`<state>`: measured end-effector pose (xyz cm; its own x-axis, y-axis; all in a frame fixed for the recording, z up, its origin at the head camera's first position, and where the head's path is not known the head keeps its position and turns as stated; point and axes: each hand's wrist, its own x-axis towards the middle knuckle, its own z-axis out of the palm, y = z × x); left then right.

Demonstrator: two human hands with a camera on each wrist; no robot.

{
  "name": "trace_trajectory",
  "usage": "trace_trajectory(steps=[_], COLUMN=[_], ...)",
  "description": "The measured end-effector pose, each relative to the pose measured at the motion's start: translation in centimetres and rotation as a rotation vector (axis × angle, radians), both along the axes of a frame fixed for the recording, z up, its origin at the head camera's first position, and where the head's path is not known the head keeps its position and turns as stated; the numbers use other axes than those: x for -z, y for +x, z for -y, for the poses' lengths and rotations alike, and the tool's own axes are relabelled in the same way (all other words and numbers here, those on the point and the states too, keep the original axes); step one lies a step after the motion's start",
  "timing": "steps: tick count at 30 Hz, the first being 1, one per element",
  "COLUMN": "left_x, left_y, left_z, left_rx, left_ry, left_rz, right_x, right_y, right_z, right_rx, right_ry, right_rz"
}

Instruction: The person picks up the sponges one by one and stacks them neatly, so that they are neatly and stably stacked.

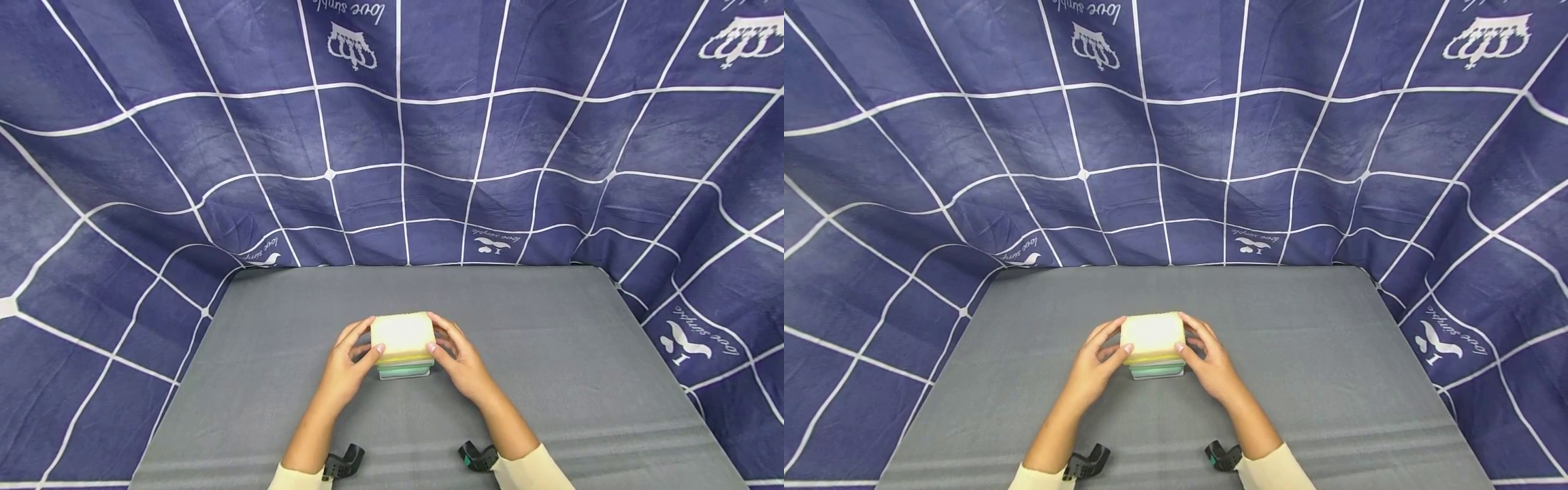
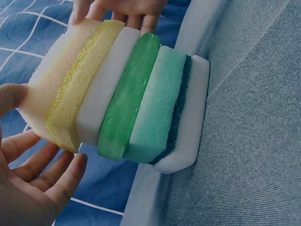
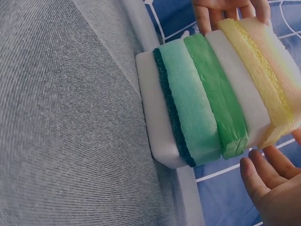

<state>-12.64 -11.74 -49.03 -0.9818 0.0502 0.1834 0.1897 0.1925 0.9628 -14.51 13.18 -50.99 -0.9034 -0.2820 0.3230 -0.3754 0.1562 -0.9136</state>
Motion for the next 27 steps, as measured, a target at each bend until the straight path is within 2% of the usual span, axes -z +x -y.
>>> trace_trajectory(steps=[9, 14, 20, 22, 27], left_x=[-0.1, -0.4, -1.5, -2.0, -2.6], left_y=[0.1, 0.0, 0.0, 0.1, 0.3], left_z=[-0.1, 0.0, 0.4, 0.6, 1.5], left_rx=[-0.022, -0.073, -0.141, -0.157, -0.227], left_ry=[0.016, 0.02, 0.015, -0.008, -0.153], left_rz=[-0.014, -0.107, -0.194, -0.205, -0.246], right_x=[-0.3, -1.2, -2.4, -2.8, -3.7], right_y=[-0.2, -0.4, -0.7, -0.8, -1.0], right_z=[0.1, -0.1, -0.7, -1.0, -1.5], right_rx=[0.0, 0.026, 0.082, 0.098, 0.169], right_ry=[-0.03, -0.082, -0.13, -0.123, -0.039], right_rz=[-0.026, -0.037, -0.111, -0.144, -0.245])
